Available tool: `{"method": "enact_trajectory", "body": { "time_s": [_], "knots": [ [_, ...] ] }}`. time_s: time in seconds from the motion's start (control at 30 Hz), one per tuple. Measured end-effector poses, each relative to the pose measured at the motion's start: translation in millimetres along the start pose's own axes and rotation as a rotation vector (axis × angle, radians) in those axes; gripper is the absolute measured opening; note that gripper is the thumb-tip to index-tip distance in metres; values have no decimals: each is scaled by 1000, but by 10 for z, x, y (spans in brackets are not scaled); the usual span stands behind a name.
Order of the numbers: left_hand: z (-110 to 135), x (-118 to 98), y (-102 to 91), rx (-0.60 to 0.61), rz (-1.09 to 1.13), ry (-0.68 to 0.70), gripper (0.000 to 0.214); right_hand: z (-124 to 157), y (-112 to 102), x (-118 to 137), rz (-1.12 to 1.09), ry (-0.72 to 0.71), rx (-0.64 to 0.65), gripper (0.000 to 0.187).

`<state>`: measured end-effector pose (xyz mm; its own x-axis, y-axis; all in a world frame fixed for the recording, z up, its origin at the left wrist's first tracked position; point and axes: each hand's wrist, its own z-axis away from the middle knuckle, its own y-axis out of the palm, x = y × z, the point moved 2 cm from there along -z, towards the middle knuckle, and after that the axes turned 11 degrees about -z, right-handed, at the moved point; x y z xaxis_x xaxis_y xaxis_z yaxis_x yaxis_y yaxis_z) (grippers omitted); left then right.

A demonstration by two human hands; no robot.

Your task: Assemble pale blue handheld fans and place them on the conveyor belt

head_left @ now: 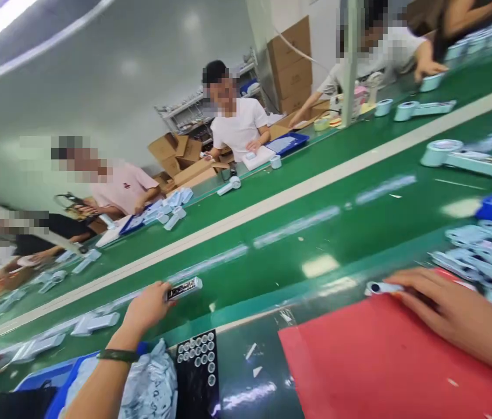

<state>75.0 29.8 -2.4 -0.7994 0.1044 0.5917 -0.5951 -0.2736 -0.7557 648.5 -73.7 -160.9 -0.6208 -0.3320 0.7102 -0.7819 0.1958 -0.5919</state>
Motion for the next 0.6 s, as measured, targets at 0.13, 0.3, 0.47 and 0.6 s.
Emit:
{"method": "enact_trajectory", "body": {
  "time_s": [0.13,0.3,0.47,0.6],
  "knots": [
    [330,-1187,-842,-348,119,310,22,-88,-177,139,-48,87,-13,30],
    [951,-2650,-1480,-555,247,713,20,-24,-465,450,-76,93,-47,25],
    [1106,-3391,-1504,-613,300,830,21,257,-668,669,-51,103,50,21],
    [1098,-3435,-1447,-602,438,848,34,340,-582,782,-23,19,130,19]
  ]
}}
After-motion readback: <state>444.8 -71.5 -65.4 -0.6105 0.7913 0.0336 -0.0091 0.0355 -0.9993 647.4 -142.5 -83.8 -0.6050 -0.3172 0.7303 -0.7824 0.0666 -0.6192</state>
